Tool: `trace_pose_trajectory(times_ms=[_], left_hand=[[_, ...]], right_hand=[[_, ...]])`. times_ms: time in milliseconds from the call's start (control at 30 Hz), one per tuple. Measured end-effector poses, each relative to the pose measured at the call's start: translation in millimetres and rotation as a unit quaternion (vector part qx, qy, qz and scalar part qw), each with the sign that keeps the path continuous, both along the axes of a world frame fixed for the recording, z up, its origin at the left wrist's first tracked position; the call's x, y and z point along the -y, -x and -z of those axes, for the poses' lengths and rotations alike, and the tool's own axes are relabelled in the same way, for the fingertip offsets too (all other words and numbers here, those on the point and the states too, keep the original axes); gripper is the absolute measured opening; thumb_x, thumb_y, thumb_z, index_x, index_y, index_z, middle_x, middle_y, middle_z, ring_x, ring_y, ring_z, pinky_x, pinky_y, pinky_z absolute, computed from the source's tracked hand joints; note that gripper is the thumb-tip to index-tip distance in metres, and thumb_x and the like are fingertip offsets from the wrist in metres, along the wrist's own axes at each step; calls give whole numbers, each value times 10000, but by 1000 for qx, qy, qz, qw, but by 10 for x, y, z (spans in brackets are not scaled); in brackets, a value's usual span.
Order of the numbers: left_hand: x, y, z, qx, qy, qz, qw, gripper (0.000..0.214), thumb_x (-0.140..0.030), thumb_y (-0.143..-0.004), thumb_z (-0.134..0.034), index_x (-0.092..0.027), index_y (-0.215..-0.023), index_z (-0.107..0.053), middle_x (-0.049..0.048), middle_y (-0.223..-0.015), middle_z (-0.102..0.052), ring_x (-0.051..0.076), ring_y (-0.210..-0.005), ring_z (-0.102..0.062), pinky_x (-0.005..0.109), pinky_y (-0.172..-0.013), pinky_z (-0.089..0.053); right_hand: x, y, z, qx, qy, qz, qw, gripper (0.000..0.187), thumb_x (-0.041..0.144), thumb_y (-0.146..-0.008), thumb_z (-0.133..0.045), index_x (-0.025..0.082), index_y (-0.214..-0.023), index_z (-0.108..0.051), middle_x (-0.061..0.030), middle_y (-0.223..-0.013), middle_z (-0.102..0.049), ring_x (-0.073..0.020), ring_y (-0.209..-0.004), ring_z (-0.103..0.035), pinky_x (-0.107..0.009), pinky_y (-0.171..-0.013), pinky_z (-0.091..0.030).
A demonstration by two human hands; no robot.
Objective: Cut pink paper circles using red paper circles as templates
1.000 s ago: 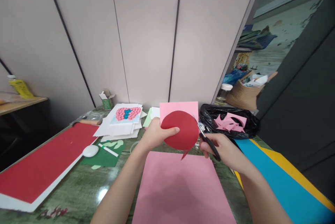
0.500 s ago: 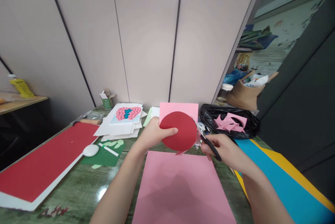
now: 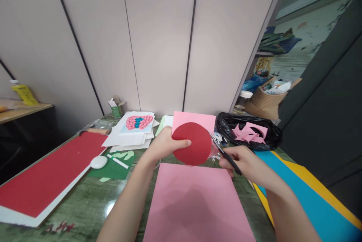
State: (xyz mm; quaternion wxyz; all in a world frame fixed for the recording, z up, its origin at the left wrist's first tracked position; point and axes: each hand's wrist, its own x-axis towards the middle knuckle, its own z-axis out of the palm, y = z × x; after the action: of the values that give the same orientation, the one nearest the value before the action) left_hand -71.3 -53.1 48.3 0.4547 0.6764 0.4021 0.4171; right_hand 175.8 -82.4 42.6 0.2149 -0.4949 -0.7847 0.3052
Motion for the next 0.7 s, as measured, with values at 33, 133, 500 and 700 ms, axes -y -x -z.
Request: trace_pose_trajectory(times_ms=[33, 133, 500, 700], left_hand=[[5, 1, -8, -3, 4, 4, 1000, 350, -269, -672, -631, -144, -999, -633, 100, -982, -671, 256, -885, -623, 311, -681, -493], [15, 2, -30, -13, 18, 3, 1000, 367, -266, -662, -635, -136, -1005, -629, 99, -960, -677, 253, -870, -626, 301, -663, -494], [2, -5, -31, -38, 39, -7, 998, 339, -272, -621, -657, -143, -933, -635, 81, -846, -684, 236, -801, -626, 290, -624, -480], [-24, -8, 29, -69, 51, -17, 996, 354, -302, -583, -682, -141, -893, -625, 66, -780, -668, 223, -752, -615, 290, -606, -468]], right_hand=[[3, -2, -6, 2, 2, -1, 1000, 391, 402, -805, -489, 158, -500, -472, 11, -500, -490, -110, -514, -416, -230, -502, -295], [9, -8, -20, 9, 7, -3, 1000, 390, 406, -805, -489, 155, -507, -476, 6, -508, -503, -115, -526, -439, -227, -508, -304], [-13, -31, -1, 9, 37, 1, 999, 247, 261, -770, -477, 161, -544, -478, 0, -513, -531, -118, -530, -449, -222, -491, -310], [-5, 22, -18, 21, 34, 10, 999, 230, 308, -762, -503, 165, -582, -490, -2, -556, -546, -118, -530, -457, -223, -478, -307]])
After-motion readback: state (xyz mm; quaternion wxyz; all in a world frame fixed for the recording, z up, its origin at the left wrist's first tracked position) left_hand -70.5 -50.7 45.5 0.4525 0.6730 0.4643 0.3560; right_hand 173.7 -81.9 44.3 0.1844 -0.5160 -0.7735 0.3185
